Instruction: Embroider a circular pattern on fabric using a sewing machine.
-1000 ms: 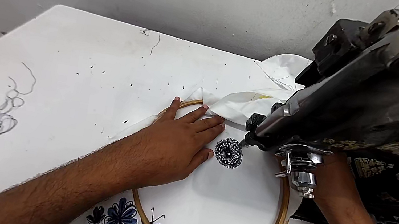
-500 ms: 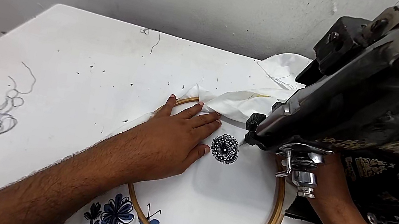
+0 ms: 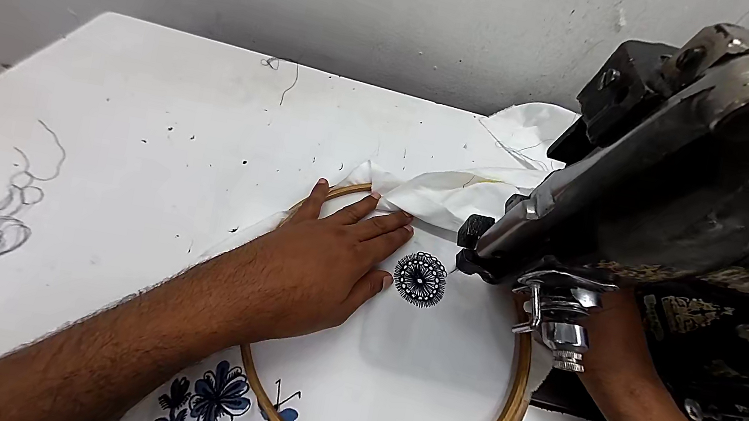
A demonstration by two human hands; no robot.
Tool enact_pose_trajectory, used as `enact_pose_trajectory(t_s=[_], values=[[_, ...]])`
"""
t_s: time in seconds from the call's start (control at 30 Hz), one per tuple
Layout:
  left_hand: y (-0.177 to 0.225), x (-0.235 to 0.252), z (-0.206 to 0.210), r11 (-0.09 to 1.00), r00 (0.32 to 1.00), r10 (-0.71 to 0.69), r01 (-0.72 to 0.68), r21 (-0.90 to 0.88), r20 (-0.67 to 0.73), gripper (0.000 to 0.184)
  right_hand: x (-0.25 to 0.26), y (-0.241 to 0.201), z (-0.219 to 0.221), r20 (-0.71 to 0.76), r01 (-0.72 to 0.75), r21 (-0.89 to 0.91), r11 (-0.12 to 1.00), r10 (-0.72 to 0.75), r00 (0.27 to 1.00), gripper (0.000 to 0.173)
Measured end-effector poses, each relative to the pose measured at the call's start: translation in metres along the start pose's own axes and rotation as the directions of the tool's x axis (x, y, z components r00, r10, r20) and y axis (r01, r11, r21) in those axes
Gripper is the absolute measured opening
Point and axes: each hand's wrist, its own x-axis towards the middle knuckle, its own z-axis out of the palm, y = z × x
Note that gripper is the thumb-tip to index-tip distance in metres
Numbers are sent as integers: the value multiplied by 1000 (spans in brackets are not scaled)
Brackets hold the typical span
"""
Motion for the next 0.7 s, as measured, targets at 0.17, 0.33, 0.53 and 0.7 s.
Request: enact_pose_trajectory(t_s=[0.17,0.33,0.53,0.7], values=[[3,0,2,1000,1000,8,-8,13,-8,58,0,-7,-6,25,-22,-85,996,24,999,23],[1,-2,-2,1000,1000,4,-4,3,13,58,-1,-2,-1,2,6,-33,999,-5,1000,24],[2,1,1,1000,1000,11,-11,3,3,58,1,-6,-6,32,4,-115,993,-1,999,23],[2,-2,-2,1000,1000,16,-16,6,19,58,-1,-7,-3,28,-32,-116,993,35,999,24]])
